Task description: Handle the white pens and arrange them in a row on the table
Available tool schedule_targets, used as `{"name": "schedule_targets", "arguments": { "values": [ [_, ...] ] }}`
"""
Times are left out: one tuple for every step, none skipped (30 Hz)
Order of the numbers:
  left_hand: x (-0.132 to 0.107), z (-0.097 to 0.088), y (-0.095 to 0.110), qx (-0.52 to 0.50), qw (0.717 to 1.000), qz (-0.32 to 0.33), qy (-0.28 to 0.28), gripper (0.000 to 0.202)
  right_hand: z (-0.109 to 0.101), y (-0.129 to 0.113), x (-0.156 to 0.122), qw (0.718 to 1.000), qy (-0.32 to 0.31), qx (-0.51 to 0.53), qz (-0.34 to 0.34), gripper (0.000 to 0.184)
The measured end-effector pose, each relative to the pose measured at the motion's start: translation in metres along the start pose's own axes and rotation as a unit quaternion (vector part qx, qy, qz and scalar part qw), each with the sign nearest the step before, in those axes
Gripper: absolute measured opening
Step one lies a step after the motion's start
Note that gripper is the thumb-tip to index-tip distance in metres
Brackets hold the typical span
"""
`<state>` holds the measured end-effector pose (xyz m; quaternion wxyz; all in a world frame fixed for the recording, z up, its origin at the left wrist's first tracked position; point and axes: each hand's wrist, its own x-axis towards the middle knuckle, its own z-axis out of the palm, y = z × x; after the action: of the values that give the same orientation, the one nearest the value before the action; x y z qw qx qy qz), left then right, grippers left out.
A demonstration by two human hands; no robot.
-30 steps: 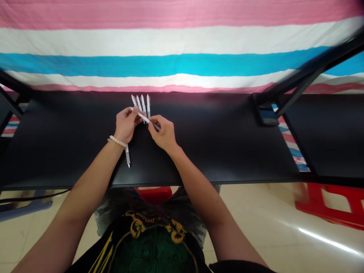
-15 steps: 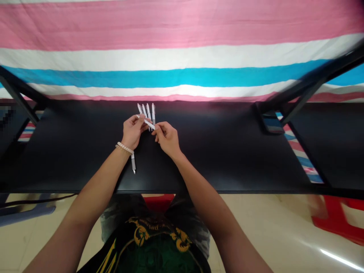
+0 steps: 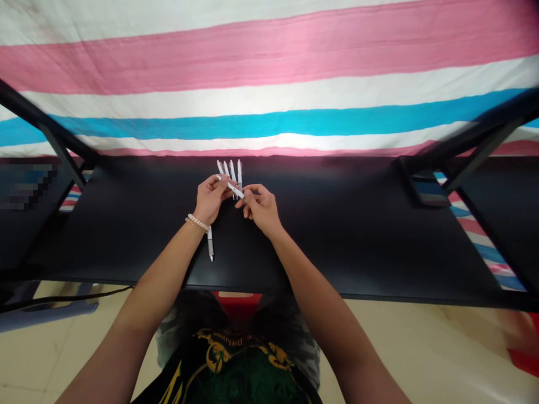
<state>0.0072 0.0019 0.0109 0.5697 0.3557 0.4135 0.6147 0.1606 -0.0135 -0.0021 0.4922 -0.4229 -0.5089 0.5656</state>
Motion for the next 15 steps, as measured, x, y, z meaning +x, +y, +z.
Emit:
{"name": "schedule_targets", "arguments": {
  "values": [
    [0.0006,-0.0007,0.0001,0.004,1.000,0.003,0.004,0.037,0.0001,0.0013,0.0004,1.000,0.008,0.002,-0.003,0.046],
    [0.0013,-0.0015,0.0002,0.007,1.000,0.006,0.009,0.037,0.0002,0.0026,0.0007,1.000,0.020,-0.002,-0.012,0.048],
    [0.0023,-0.0026,0.0004,0.008,1.000,0.010,0.017,0.037,0.0001,0.0040,0.0009,0.999,0.033,-0.011,-0.027,0.049],
    [0.0033,-0.0037,0.0006,0.007,1.000,0.015,0.026,0.037,-0.0002,0.0053,0.0009,0.998,0.045,-0.023,-0.045,0.051],
    [0.0045,-0.0050,0.0010,0.004,0.999,0.021,0.037,0.037,-0.0006,0.0064,0.0009,0.996,0.053,-0.033,-0.065,0.053],
    [0.0055,-0.0062,0.0014,0.001,0.999,0.027,0.047,0.037,-0.0011,0.0073,0.0008,0.994,0.058,-0.040,-0.082,0.052],
    [0.0065,-0.0073,0.0019,-0.002,0.998,0.032,0.056,0.037,-0.0015,0.0080,0.0007,0.993,0.057,-0.041,-0.093,0.049],
    [0.0073,-0.0082,0.0023,-0.004,0.997,0.036,0.062,0.036,-0.0019,0.0085,0.0006,0.993,0.054,-0.040,-0.096,0.044],
    [0.0080,-0.0089,0.0026,-0.007,0.997,0.039,0.065,0.035,-0.0021,0.0086,0.0003,0.994,0.049,-0.039,-0.092,0.039],
    [0.0084,-0.0094,0.0029,-0.009,0.997,0.042,0.066,0.035,-0.0022,0.0085,0.0000,0.995,0.042,-0.040,-0.082,0.035],
    [0.0087,-0.0097,0.0031,-0.011,0.997,0.043,0.067,0.034,-0.0020,0.0082,-0.0003,0.996,0.034,-0.044,-0.068,0.034],
    [0.0088,-0.0098,0.0033,-0.011,0.997,0.044,0.068,0.034,-0.0018,0.0078,-0.0007,0.997,0.029,-0.048,-0.055,0.036],
    [0.0088,-0.0098,0.0036,-0.011,0.996,0.045,0.071,0.034,-0.0014,0.0073,-0.0010,0.997,0.029,-0.049,-0.047,0.037],
    [0.0088,-0.0097,0.0039,-0.009,0.996,0.045,0.075,0.033,-0.0010,0.0068,-0.0013,0.997,0.032,-0.046,-0.046,0.039],
    [0.0088,-0.0096,0.0044,-0.007,0.996,0.046,0.079,0.033,-0.0008,0.0064,-0.0015,0.997,0.037,-0.042,-0.050,0.042]
  ]
}}
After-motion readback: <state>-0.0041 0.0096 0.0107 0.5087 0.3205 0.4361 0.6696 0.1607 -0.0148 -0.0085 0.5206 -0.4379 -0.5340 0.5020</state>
